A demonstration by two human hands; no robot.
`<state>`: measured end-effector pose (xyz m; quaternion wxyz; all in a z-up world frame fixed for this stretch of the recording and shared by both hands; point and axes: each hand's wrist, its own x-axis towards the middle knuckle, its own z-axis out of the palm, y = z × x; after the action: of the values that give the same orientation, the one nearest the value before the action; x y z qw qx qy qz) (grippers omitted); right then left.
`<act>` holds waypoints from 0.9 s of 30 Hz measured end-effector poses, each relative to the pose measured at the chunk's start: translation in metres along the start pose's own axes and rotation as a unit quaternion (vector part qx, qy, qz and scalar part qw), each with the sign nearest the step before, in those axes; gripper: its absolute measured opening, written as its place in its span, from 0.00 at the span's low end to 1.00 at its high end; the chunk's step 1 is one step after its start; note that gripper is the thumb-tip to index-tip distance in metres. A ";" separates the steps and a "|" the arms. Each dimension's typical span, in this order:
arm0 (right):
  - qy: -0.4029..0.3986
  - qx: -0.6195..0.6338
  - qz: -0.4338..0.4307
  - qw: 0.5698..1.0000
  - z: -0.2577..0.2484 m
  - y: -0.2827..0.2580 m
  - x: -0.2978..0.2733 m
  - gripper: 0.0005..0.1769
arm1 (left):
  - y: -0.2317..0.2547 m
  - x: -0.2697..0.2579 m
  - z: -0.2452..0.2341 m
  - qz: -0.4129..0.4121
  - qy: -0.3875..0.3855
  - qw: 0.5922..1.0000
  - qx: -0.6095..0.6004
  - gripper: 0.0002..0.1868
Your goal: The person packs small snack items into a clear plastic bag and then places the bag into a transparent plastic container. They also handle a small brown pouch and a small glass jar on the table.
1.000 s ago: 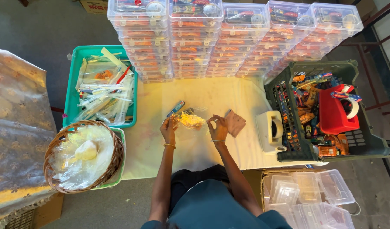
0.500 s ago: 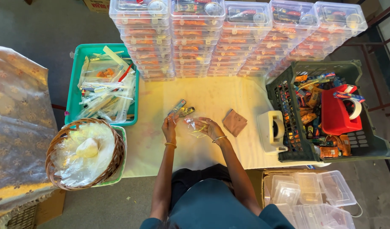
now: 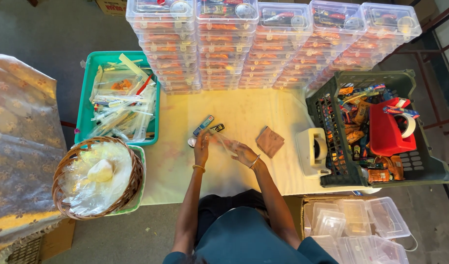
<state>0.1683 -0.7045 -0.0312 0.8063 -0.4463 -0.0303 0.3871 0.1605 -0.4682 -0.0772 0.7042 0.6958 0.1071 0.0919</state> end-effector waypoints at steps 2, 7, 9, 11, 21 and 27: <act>0.051 -0.005 0.024 0.998 0.024 -0.012 0.000 0.28 | -0.011 0.001 -0.002 -0.007 0.001 1.000 -0.017 0.27; -0.030 0.014 0.044 0.998 0.030 -0.013 0.000 0.29 | -0.016 0.005 -0.003 -0.036 0.010 0.999 -0.034 0.29; 0.049 -0.156 0.023 0.986 -0.003 0.020 0.012 0.31 | -0.017 0.005 -0.004 -0.035 -0.011 0.996 -0.079 0.31; 0.060 -0.132 0.011 0.989 -0.028 0.047 0.028 0.31 | -0.011 0.005 -0.001 -0.024 -0.010 0.998 -0.052 0.31; -0.006 -0.369 -0.061 0.927 0.027 0.006 0.006 0.43 | -0.010 0.006 0.004 0.000 -0.101 0.990 -0.098 0.38; -0.029 -0.068 0.067 0.995 0.071 -0.023 -0.002 0.54 | -0.005 0.006 0.009 -0.008 -0.124 0.990 -0.060 0.42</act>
<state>0.1524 -0.6631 0.0291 0.7451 -0.4897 -0.0494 0.4501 0.1686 -0.4756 -0.0818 0.7534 0.6572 0.0191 0.0055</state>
